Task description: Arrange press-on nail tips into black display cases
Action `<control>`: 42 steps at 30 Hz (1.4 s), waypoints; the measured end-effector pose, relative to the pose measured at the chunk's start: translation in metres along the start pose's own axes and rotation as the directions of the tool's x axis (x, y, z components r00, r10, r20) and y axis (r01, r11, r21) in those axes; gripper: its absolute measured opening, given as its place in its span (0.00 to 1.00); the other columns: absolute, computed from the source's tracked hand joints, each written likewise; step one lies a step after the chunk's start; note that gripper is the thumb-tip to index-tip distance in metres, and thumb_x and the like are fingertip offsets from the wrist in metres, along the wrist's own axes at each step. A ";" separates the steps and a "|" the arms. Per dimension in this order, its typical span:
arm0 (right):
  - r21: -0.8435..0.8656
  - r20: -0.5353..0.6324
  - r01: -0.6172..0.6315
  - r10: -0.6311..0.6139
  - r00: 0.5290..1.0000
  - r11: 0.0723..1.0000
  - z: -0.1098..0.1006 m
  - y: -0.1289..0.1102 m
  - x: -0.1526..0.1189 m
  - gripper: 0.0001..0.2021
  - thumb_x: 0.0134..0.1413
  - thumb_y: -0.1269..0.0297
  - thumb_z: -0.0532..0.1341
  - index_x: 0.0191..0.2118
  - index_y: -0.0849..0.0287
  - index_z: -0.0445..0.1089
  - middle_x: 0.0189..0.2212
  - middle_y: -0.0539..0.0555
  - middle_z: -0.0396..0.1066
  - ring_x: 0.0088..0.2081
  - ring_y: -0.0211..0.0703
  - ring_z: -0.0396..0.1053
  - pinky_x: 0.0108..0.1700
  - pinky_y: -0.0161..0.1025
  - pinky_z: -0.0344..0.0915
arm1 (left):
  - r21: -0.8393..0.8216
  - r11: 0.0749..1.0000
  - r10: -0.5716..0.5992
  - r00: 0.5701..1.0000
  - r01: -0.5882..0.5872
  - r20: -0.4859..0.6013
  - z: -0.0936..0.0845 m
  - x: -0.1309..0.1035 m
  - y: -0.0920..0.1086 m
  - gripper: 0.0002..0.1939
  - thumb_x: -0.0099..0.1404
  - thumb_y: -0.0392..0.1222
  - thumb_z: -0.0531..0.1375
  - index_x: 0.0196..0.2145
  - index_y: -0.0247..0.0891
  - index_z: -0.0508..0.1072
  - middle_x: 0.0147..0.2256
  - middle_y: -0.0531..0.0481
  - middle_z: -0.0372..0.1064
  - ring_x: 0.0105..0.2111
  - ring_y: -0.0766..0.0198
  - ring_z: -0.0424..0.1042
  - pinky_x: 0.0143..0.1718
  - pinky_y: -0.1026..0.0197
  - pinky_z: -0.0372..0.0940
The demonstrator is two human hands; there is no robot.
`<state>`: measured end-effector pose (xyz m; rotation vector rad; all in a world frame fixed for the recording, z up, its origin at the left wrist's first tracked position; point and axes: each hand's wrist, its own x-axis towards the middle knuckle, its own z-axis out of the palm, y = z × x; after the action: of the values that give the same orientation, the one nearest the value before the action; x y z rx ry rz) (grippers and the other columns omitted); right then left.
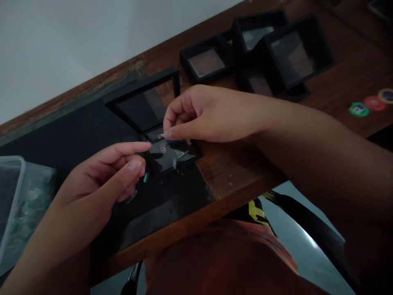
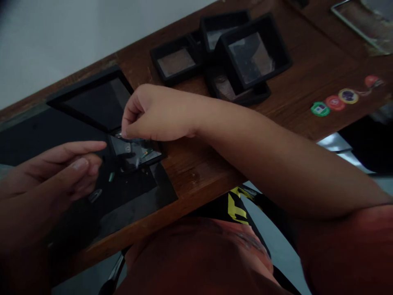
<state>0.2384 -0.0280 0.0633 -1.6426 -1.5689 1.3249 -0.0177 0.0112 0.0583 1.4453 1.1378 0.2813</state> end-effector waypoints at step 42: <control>-0.221 0.057 -0.062 0.077 0.995 0.973 -0.007 -0.003 -0.008 0.10 0.72 0.66 0.59 0.38 0.61 0.75 0.28 0.48 0.75 0.26 0.33 0.64 0.30 0.34 0.56 | 0.718 0.472 0.568 0.799 -0.511 0.195 0.021 0.011 -0.025 0.20 0.77 0.51 0.59 0.61 0.48 0.78 0.65 0.47 0.72 0.68 0.41 0.62 0.67 0.32 0.59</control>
<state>0.2446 -0.0331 0.0713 -1.8174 -1.7649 1.2907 -0.0087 0.0015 0.0269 2.5848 0.8213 0.3205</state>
